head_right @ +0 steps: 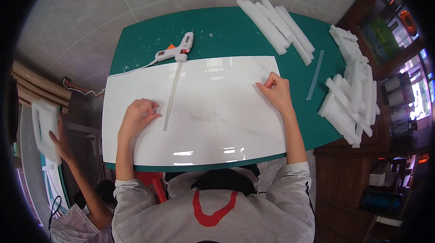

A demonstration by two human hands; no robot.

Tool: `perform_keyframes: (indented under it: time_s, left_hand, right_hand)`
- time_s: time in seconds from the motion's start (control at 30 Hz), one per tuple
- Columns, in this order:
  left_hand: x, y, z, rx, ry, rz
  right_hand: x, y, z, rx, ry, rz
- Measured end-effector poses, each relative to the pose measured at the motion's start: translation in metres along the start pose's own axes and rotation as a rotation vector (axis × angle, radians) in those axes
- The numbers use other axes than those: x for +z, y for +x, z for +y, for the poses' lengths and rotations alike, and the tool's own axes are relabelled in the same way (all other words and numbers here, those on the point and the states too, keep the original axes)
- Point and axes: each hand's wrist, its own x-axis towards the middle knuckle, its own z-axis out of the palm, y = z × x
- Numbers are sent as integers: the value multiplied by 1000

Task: The recorder uses a hot glue gun to assemble pieces of white foam into a rectangular frame on a workspace.

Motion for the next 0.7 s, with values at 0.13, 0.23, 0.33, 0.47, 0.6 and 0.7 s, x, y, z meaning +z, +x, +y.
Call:
perform_keyframes:
  time_s: [0.13, 0.23, 0.33, 0.47, 0.6, 0.7]
  left_hand:
    - [-4, 0, 6, 36, -99, -7]
    - [-10, 1, 17, 70, -210, -47]
    - [-16, 0, 34, 126, -216, -129]
    - [-6, -12, 61, 262, -277, -185]
    - [14, -26, 88, 319, -363, -248]
    - [27, -35, 99, 359, -364, -233]
  right_hand:
    - [1, 0, -1, -10, -33, 6]
    - [1, -1, 0, -10, -32, -5]
    - [0, -1, -2, -26, -77, -3]
    - [0, 0, -1, -53, -88, -3]
    - [1, 0, -3, -62, -42, -1]
    - [1, -1, -1, -54, -51, -10]
